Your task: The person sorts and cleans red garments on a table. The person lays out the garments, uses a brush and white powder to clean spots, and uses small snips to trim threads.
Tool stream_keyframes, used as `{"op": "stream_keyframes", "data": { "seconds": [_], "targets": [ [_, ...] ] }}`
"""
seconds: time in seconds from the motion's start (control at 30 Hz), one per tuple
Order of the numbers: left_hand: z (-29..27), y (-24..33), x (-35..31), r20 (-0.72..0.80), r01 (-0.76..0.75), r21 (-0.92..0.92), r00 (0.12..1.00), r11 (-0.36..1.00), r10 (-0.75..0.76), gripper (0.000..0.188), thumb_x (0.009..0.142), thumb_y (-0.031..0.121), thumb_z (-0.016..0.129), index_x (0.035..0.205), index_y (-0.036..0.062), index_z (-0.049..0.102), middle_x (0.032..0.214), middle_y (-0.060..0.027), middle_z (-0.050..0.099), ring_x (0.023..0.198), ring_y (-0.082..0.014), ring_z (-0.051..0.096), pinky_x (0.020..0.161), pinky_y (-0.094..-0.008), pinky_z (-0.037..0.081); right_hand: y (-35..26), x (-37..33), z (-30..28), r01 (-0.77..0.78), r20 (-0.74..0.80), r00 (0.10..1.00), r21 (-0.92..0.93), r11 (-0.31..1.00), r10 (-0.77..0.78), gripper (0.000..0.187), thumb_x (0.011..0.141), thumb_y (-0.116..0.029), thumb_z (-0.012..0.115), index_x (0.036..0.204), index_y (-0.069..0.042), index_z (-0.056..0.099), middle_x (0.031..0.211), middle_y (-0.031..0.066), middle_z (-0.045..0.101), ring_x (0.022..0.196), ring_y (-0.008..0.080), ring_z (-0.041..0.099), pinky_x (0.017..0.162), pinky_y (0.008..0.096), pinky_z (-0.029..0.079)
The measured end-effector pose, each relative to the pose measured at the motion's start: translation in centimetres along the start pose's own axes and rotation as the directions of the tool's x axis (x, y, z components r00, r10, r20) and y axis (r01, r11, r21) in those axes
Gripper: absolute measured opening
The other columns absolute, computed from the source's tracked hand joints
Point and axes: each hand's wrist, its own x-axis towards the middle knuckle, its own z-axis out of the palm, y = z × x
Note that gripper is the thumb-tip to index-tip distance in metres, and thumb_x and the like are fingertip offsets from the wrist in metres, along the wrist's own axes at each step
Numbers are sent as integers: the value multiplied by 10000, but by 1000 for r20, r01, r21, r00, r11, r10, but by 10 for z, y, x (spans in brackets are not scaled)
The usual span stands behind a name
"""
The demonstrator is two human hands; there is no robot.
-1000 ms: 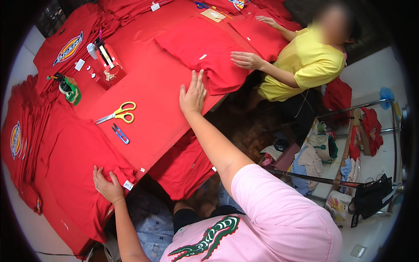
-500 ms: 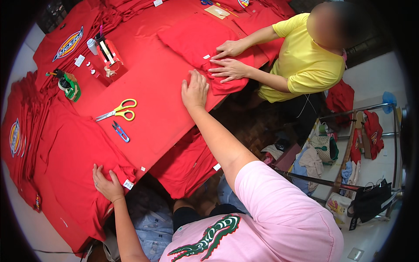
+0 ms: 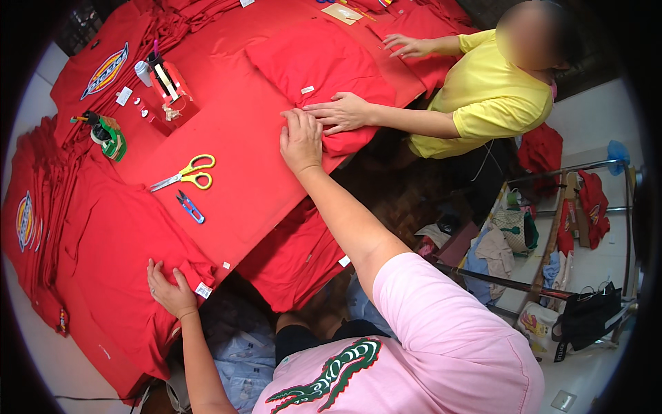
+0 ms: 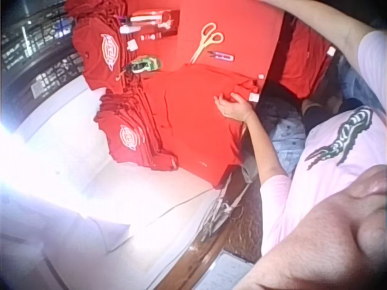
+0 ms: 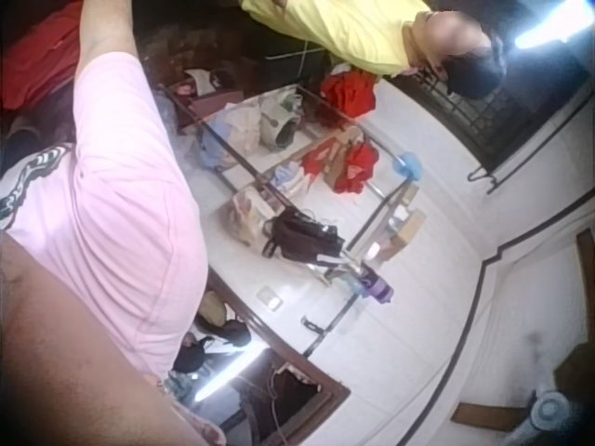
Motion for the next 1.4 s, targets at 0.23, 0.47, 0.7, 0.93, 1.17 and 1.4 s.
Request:
{"op": "stream_keyframes", "data": {
  "seconds": [0.23, 0.47, 0.7, 0.93, 1.17, 1.4],
  "targets": [
    [-1, 0, -1, 1, 9, 0, 1000, 1000, -9, 383, 946, 243, 643, 1286, 67, 624, 1534, -113, 555, 1408, -347, 509, 1104, -495, 405, -2, -4, -2, 19, -25, 999, -177, 984, -24, 553, 837, -84, 678, 1373, -153, 564, 1495, 113, 494, 1352, 316, 484, 1133, 536, 355],
    [-2, 0, 0, -11, 5, -10, 1000, 1000, -5, 386, 930, 243, 651, 1278, 77, 628, 1525, -117, 558, 1411, -354, 505, 1128, -499, 393, 10, 1, -3, -312, -147, 949, -333, 890, 278, 422, 881, -80, 616, 1302, -105, 621, 1280, 138, 579, 1209, 324, 569, 984, 500, 461],
    [-5, 7, 0, -35, 21, -3, 999, 1000, -21, 377, 923, 257, 649, 1257, 83, 636, 1511, -106, 565, 1411, -347, 505, 1126, -498, 395, 1, -43, -49, -47, 179, 983, 20, 999, 43, 409, 842, -19, 649, 1250, -27, 639, 1077, 206, 587, 995, 422, 626, 842, 519, 546],
    [-1, -3, -2, -54, 19, -4, 998, 1000, -19, 385, 916, 260, 661, 1260, 89, 627, 1505, -110, 566, 1410, -345, 502, 1127, -498, 397, -51, -126, -130, -139, -63, 984, 300, 944, 165, 683, 879, -110, 775, 1497, -58, 488, 1444, 189, 505, 1332, 350, 511, 1087, 440, 454],
    [-6, 1, -1, -41, 21, 9, 999, 1000, -20, 385, 926, 264, 659, 1264, 84, 626, 1510, -115, 564, 1406, -347, 506, 1130, -503, 400, 56, -128, -126, -403, -142, 881, 275, 873, 452, 819, 831, -195, 881, 1496, -11, 440, 1474, 220, 479, 1309, 377, 508, 1118, 470, 416],
    [-5, 4, -2, -7, 25, -7, 1000, 1000, -25, 396, 952, 262, 634, 1299, 73, 617, 1524, -119, 555, 1417, -338, 499, 1130, -501, 394, 137, -31, -102, -644, 102, 730, 431, 632, 675, 1342, 712, -429, 968, 1628, 73, 126, 1619, 355, 327, 1503, 399, 391, 1211, 424, 366]
  ]
}}
